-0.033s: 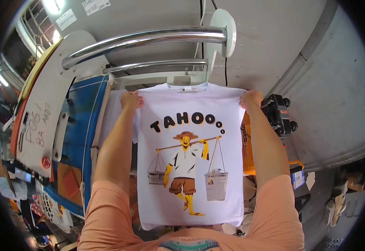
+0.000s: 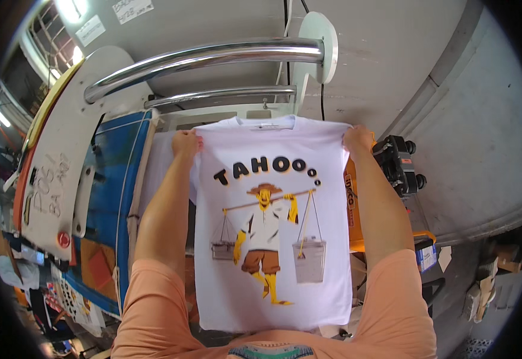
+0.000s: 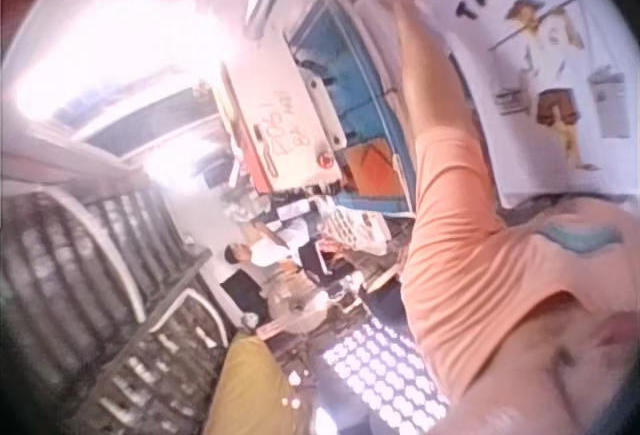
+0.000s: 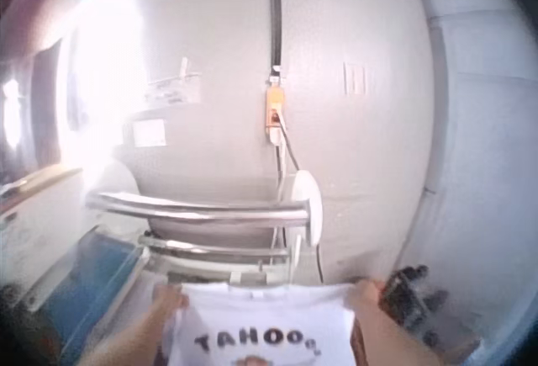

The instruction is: The person places white t-shirts onto a heat press, aligns them, and operates the press to apply a graphic. They then remove the finished shirts and place them on a nearby table, repeating the process with additional shirts.

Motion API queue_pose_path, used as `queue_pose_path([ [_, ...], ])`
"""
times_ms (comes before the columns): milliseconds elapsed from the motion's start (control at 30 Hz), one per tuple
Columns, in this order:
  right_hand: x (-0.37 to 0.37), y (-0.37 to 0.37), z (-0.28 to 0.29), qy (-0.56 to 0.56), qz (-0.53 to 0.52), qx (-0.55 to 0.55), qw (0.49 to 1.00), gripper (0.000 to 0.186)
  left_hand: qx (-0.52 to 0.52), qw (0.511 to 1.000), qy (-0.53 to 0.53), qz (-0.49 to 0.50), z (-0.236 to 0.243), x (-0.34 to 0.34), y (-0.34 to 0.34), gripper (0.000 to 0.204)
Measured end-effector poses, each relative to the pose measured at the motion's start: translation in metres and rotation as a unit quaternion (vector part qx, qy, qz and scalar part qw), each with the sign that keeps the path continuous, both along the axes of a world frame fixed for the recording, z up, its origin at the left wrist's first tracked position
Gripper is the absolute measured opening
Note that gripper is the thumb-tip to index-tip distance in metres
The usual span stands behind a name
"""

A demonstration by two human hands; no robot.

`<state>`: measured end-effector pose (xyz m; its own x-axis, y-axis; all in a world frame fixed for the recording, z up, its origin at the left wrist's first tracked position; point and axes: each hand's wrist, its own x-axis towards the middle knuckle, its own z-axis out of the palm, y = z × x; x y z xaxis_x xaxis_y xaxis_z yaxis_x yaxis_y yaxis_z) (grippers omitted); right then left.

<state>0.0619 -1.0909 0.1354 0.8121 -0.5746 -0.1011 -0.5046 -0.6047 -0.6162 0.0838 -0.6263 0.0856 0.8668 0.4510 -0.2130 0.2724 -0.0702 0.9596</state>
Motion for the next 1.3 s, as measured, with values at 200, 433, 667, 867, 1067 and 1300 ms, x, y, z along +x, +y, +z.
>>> queue_pose_path([
  [200, 0.022, 0.023, -0.045, -0.133, 0.171, -0.091, 0.972, 0.062, 0.231, 0.935, -0.23, -0.138, -0.026, 0.009, -0.051, 0.049],
  [433, -0.245, 0.04, -0.064, -0.112, 0.308, -0.074, 0.942, 0.059, 0.428, 0.891, -0.096, -0.118, -0.005, -0.307, -0.042, 0.038],
  [667, -0.404, 0.053, -0.065, 0.029, 0.281, -0.12, 0.952, 0.074, 0.479, 0.834, -0.024, -0.272, -0.008, -0.449, -0.032, 0.058],
  [867, -0.421, 0.056, -0.061, 0.087, 0.256, -0.159, 0.949, 0.08, 0.325, 0.904, 0.001, -0.278, -0.008, -0.456, -0.018, 0.059],
  [1067, -0.44, 0.06, -0.072, 0.083, 0.238, -0.192, 0.948, 0.077, 0.297, 0.912, 0.02, -0.281, -0.014, -0.472, -0.012, 0.062],
  [1300, -0.435, 0.108, -0.043, -0.063, 0.24, -0.2, 0.948, 0.061, 0.403, 0.871, -0.191, -0.207, 0.052, -0.466, 0.012, 0.047],
])
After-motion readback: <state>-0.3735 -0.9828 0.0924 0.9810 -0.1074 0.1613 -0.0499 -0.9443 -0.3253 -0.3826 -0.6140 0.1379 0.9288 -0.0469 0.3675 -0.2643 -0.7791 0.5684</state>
